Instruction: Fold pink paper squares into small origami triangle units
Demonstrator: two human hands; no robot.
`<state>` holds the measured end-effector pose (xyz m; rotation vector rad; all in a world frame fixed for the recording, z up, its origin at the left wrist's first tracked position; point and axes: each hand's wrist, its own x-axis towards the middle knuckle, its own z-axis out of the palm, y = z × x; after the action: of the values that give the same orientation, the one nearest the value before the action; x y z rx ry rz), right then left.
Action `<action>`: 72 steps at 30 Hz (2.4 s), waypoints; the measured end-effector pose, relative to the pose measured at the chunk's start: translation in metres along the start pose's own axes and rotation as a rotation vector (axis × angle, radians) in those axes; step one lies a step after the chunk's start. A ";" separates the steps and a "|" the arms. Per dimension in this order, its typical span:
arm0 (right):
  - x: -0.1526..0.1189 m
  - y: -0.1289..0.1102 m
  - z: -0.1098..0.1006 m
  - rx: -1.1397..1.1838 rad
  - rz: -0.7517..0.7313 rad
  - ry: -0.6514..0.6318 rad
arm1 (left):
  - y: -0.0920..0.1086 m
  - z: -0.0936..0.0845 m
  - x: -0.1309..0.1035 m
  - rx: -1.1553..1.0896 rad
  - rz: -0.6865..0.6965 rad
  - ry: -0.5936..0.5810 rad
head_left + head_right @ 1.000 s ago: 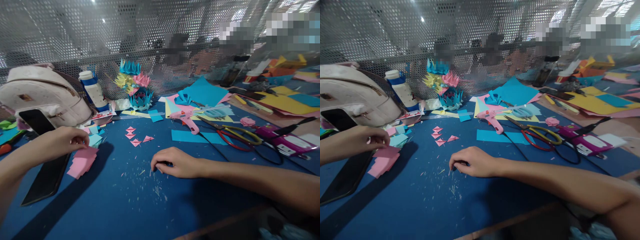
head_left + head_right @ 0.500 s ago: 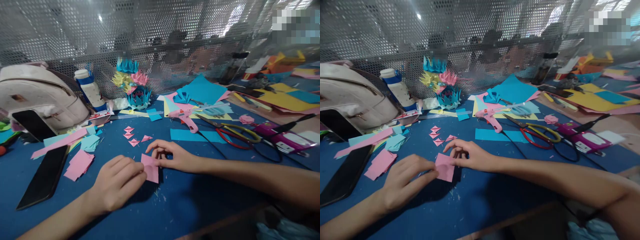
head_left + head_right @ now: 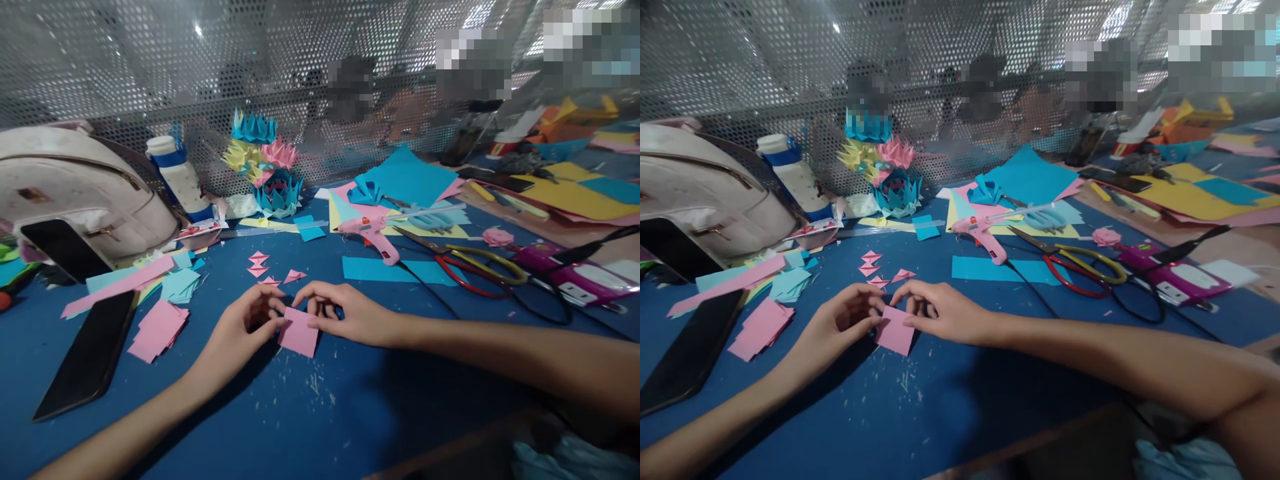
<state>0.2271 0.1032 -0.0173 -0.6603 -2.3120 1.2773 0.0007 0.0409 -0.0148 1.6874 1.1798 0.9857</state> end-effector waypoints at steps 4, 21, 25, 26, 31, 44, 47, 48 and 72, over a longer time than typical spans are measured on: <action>0.000 -0.002 0.000 -0.009 -0.014 -0.003 | 0.000 0.002 0.000 -0.022 -0.045 -0.032; -0.004 -0.003 0.001 -0.197 -0.121 0.012 | 0.005 0.007 -0.006 0.289 0.025 -0.104; -0.004 0.001 -0.003 -0.383 -0.298 -0.024 | -0.001 0.006 -0.012 0.438 0.188 -0.116; -0.004 0.001 -0.005 -0.413 -0.353 -0.041 | -0.003 0.005 -0.014 0.471 0.234 -0.125; -0.004 0.005 -0.011 -0.536 -0.568 -0.160 | -0.004 -0.002 -0.022 0.638 0.469 -0.211; 0.000 0.010 -0.013 -0.503 -0.645 -0.218 | -0.018 -0.009 -0.035 0.785 0.773 -0.156; 0.000 0.010 -0.012 -0.455 -0.644 -0.226 | -0.017 -0.009 -0.036 0.783 0.760 -0.168; 0.000 0.010 -0.012 -0.442 -0.647 -0.224 | -0.017 -0.010 -0.036 0.782 0.757 -0.174; -0.001 0.011 -0.012 -0.460 -0.635 -0.234 | -0.013 -0.008 -0.035 0.758 0.745 -0.189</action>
<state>0.2371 0.1157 -0.0208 0.1249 -2.7097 0.5581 -0.0190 0.0118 -0.0288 2.8855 0.8355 0.7904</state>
